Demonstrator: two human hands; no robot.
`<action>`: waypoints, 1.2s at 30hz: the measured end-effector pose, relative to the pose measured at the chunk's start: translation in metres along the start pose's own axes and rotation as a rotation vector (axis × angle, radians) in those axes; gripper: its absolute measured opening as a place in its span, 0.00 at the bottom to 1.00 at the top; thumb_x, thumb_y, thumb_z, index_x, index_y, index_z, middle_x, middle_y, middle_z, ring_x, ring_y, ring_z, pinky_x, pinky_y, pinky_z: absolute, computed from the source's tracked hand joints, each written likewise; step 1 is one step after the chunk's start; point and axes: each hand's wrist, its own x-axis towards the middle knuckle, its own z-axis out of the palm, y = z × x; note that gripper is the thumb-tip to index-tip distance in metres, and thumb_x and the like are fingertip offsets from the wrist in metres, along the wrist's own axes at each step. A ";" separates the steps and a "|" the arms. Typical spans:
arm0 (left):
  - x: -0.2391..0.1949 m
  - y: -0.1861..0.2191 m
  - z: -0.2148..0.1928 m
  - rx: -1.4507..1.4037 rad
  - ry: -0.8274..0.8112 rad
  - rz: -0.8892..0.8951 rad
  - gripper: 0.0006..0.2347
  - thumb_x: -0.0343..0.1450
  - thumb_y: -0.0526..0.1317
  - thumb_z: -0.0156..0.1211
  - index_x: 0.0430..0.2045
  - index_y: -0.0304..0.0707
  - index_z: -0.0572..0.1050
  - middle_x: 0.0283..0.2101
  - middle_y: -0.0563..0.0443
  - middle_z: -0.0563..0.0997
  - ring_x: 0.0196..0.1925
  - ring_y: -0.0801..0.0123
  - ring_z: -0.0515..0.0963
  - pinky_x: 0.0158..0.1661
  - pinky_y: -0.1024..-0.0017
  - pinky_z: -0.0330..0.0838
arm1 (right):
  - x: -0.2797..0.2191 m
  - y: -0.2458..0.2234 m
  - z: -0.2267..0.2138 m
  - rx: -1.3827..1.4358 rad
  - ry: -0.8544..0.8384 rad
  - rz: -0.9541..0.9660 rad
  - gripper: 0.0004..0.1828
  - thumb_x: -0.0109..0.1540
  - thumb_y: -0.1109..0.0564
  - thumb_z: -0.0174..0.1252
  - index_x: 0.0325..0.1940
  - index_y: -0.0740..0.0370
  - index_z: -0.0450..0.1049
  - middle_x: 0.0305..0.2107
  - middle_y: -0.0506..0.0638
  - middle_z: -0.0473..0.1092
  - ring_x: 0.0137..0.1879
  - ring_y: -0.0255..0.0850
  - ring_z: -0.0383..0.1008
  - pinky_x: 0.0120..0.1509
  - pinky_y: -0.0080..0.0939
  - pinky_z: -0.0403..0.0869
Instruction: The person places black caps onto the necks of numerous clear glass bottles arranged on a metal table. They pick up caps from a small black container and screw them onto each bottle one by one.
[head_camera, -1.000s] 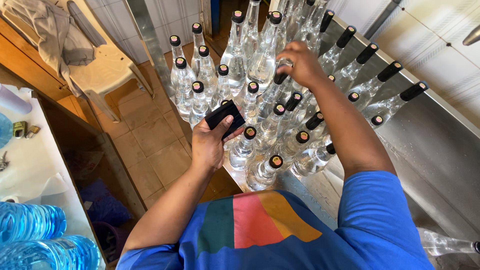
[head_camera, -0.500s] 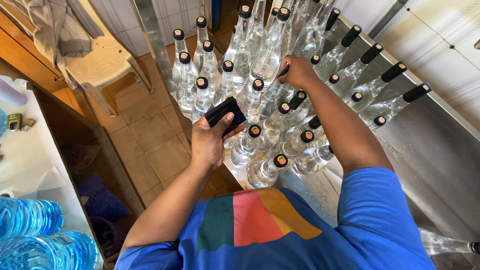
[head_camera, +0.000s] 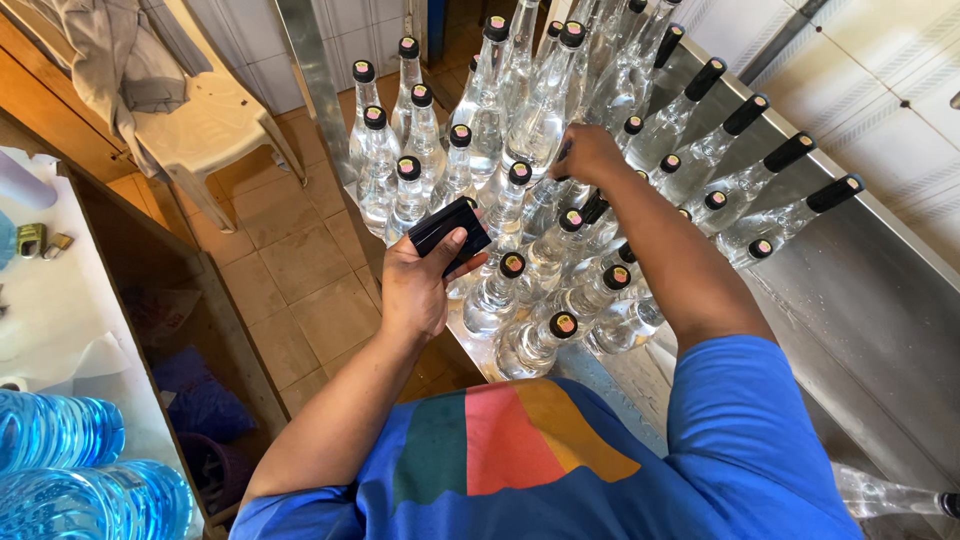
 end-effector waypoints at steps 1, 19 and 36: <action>-0.001 0.001 0.001 -0.003 0.006 -0.002 0.09 0.72 0.28 0.73 0.46 0.27 0.85 0.44 0.34 0.91 0.43 0.49 0.93 0.43 0.47 0.91 | 0.010 0.012 0.007 0.098 0.068 0.007 0.28 0.54 0.38 0.82 0.47 0.57 0.84 0.39 0.60 0.83 0.55 0.64 0.84 0.61 0.60 0.80; -0.004 -0.003 0.002 0.021 -0.015 -0.019 0.12 0.73 0.29 0.71 0.50 0.27 0.84 0.52 0.30 0.89 0.52 0.46 0.91 0.46 0.50 0.90 | 0.022 0.039 -0.007 0.167 0.040 -0.158 0.16 0.62 0.51 0.79 0.53 0.56 0.88 0.39 0.64 0.82 0.52 0.67 0.84 0.59 0.60 0.81; -0.003 -0.005 0.012 -0.007 0.032 -0.032 0.08 0.71 0.27 0.74 0.43 0.27 0.86 0.41 0.34 0.91 0.41 0.48 0.93 0.42 0.48 0.92 | -0.009 0.007 0.005 0.076 0.077 -0.191 0.38 0.52 0.44 0.85 0.55 0.70 0.78 0.47 0.75 0.78 0.59 0.75 0.80 0.64 0.70 0.79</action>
